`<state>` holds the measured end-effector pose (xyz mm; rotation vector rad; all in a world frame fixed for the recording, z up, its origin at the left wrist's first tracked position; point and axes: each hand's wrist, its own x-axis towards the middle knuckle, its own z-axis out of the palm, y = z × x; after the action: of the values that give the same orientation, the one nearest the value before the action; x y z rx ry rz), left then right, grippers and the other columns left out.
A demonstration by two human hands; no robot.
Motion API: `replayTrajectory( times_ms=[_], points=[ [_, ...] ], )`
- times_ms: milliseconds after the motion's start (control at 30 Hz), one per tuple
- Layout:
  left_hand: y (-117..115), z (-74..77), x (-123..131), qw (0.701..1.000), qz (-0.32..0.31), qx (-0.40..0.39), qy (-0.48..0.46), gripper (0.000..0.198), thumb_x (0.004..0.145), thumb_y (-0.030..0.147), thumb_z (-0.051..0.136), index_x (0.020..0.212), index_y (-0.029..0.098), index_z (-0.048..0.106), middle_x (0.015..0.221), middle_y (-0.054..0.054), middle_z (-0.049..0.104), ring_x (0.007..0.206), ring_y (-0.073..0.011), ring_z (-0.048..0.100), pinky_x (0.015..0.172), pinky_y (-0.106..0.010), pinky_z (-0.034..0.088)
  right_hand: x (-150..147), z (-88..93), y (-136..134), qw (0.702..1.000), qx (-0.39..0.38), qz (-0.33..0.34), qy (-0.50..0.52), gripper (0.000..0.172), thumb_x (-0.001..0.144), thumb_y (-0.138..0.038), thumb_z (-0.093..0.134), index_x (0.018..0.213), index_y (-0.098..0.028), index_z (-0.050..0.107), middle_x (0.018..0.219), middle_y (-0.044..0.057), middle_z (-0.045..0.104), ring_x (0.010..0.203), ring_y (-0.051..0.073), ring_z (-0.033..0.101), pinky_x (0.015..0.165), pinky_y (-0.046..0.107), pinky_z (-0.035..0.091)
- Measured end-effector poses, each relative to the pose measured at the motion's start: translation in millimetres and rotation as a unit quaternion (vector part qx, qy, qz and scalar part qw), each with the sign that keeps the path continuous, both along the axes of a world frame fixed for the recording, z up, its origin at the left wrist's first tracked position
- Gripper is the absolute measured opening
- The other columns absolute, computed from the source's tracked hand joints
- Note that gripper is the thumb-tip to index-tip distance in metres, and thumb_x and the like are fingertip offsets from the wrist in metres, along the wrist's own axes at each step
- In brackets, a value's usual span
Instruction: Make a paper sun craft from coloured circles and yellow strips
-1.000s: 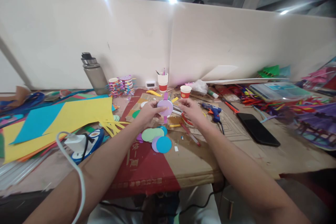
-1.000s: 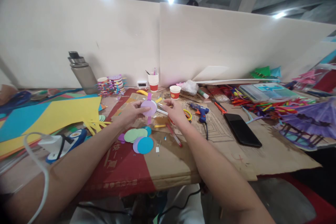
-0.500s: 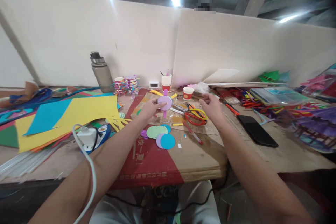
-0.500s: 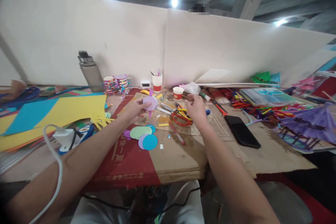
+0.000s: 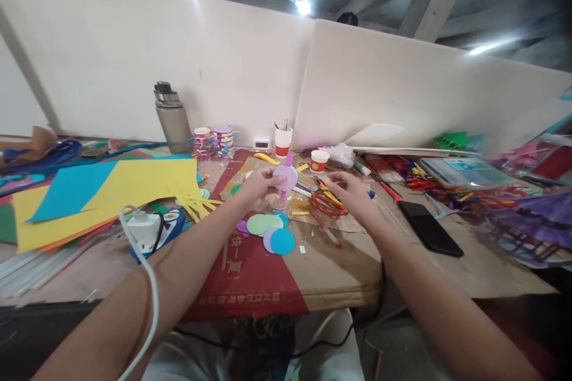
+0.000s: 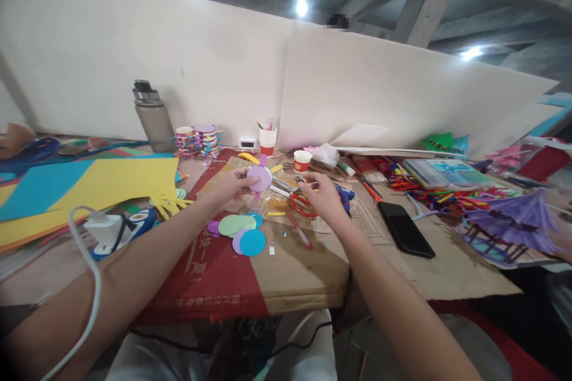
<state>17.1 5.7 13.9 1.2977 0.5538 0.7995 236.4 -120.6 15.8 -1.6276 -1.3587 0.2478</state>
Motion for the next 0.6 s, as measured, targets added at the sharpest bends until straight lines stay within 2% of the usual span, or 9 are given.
replayTrajectory(
  times_ms=[100,200,467,600],
  points=[
    [-5.3,2.9,-0.4,0.999,-0.033,0.024,0.007,0.045,0.059,0.034,0.084,0.093,0.010,0.067,0.088,-0.008,0.070,0.072,-0.0128,0.061,0.061,-0.024,0.050,-32.0,7.3,19.7,0.991,-0.013,0.072,0.115,0.038,0.071,-0.047,0.066,0.096,-0.018,0.065,0.093,0.005,0.066,0.079,0.018,0.059,0.072,0.032,0.047],
    [-9.2,5.8,0.0,0.998,-0.050,0.035,0.007,0.046,0.059,0.035,0.084,0.093,0.010,0.067,0.087,-0.007,0.070,0.070,-0.0127,0.061,0.062,-0.025,0.050,-48.7,7.1,30.7,0.982,-0.028,0.088,0.165,0.034,0.067,-0.047,0.069,0.084,-0.018,0.064,0.084,0.003,0.066,0.075,0.016,0.058,0.069,0.031,0.045],
    [-11.4,3.6,3.0,0.998,-0.052,0.029,0.030,0.047,0.057,0.037,0.084,0.093,0.011,0.067,0.083,-0.007,0.070,0.068,-0.0130,0.061,0.059,-0.025,0.049,-51.5,-2.1,35.8,0.956,-0.006,0.109,0.272,0.038,0.055,-0.048,0.079,0.073,-0.018,0.063,0.075,0.001,0.066,0.070,0.015,0.055,0.070,0.031,0.042],
    [-12.7,2.5,3.0,0.998,-0.049,0.030,0.023,0.046,0.059,0.037,0.083,0.093,0.010,0.068,0.082,-0.007,0.070,0.066,-0.0127,0.060,0.059,-0.025,0.049,-52.6,-2.8,36.6,0.952,-0.014,0.110,0.285,0.038,0.055,-0.047,0.080,0.073,-0.018,0.065,0.067,-0.001,0.062,0.062,0.012,0.048,0.062,0.028,0.037]
  ],
)
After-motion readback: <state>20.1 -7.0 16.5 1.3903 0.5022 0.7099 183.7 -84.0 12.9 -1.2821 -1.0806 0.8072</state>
